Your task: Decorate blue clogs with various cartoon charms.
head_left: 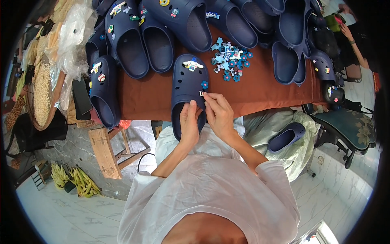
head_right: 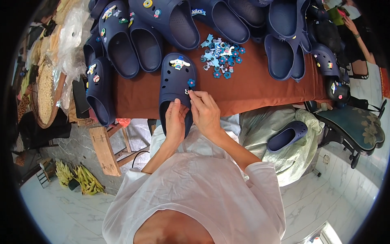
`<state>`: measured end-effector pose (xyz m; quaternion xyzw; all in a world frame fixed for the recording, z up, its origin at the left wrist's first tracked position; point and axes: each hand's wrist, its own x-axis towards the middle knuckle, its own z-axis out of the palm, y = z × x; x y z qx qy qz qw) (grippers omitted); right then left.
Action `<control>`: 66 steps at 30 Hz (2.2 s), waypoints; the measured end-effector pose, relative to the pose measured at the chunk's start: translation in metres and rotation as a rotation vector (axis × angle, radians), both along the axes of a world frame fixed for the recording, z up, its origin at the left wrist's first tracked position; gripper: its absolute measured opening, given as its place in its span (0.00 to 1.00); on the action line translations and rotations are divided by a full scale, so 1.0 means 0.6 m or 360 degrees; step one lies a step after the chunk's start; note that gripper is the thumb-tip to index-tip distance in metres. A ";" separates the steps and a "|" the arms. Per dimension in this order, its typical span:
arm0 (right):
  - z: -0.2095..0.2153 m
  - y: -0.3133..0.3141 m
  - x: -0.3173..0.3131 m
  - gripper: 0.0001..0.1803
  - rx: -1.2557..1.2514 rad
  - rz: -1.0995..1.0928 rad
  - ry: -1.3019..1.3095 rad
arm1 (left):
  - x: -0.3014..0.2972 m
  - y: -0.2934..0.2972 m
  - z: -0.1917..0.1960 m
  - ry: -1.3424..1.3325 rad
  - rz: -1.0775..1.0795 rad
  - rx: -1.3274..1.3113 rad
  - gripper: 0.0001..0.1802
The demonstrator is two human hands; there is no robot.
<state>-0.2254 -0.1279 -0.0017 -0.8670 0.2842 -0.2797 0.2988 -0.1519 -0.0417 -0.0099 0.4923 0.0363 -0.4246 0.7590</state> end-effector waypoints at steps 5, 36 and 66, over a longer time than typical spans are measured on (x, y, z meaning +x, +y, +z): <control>-0.011 0.016 -0.011 0.24 0.0229 0.0043 -0.0099 | -0.002 0.001 -0.003 0.0016 -0.0010 -0.0034 0.13; -0.092 -0.203 -0.049 0.14 0.0247 -0.0587 0.0230 | 0.055 0.008 0.001 0.1008 0.0406 -0.0469 0.31; 0.001 -0.121 0.023 0.09 0.1341 0.0082 -0.0338 | 0.045 -0.008 0.029 0.0830 0.0248 -0.0577 0.29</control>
